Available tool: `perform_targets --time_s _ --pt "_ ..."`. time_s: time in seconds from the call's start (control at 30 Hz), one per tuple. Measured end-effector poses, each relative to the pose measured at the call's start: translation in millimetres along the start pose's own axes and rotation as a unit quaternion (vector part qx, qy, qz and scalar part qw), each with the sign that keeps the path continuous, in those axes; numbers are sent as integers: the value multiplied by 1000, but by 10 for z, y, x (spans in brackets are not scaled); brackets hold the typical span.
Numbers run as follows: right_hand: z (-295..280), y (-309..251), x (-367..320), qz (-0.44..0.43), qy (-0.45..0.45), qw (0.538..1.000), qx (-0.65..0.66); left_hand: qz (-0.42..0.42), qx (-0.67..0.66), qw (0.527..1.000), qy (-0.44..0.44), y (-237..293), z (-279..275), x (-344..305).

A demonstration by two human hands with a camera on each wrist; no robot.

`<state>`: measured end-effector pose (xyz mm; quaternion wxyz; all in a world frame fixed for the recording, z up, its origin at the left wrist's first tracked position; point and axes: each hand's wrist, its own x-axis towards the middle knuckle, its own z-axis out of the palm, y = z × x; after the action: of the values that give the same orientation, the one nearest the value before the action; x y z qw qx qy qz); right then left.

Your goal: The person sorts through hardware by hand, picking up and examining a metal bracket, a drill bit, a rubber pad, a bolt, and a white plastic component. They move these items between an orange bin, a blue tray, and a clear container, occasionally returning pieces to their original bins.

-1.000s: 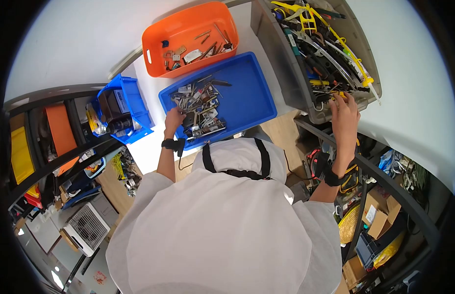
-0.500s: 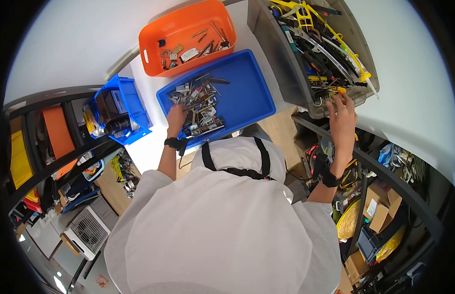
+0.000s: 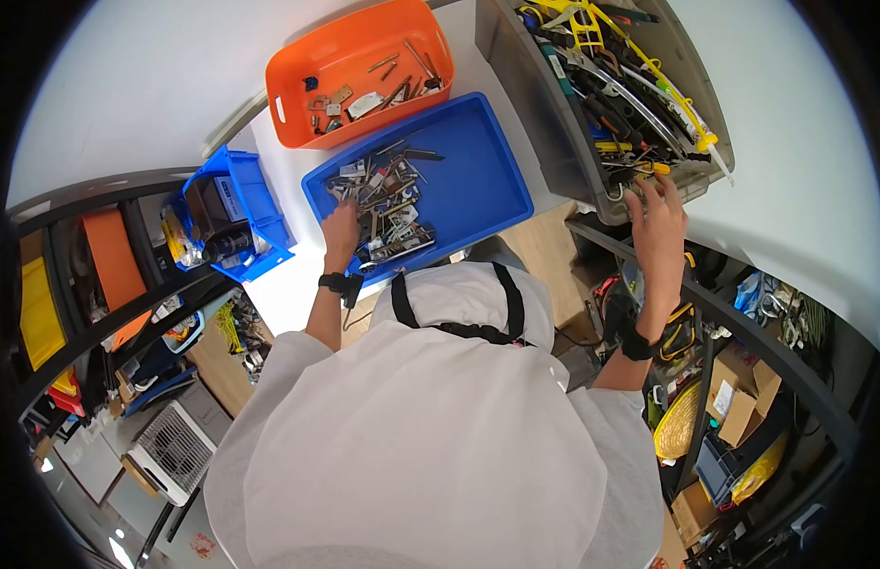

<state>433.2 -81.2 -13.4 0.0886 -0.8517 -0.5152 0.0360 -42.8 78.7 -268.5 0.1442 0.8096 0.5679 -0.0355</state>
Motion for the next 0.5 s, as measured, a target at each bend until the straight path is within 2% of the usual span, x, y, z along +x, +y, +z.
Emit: perform_targets --time_s 0.13,0.2,0.33,0.4,0.43,0.5 --pt "17 -61 43 -21 4 1000 9 19 19 999 17 44 -163 -40" --pt "27 -85 66 -24 3 1000 12 21 25 997 69 86 -298 -44" --pt "28 -188 102 -35 -9 999 3 3 23 993 113 111 -654 -49" --pt "7 -305 110 -38 -9 999 1 10 -62 972 225 87 -773 -55" --pt "-13 -385 106 -53 0 999 9 10 -61 972 227 145 -929 -63" --pt "-76 -585 97 -68 8 997 17 -109 -271 937 190 327 -1245 -131"
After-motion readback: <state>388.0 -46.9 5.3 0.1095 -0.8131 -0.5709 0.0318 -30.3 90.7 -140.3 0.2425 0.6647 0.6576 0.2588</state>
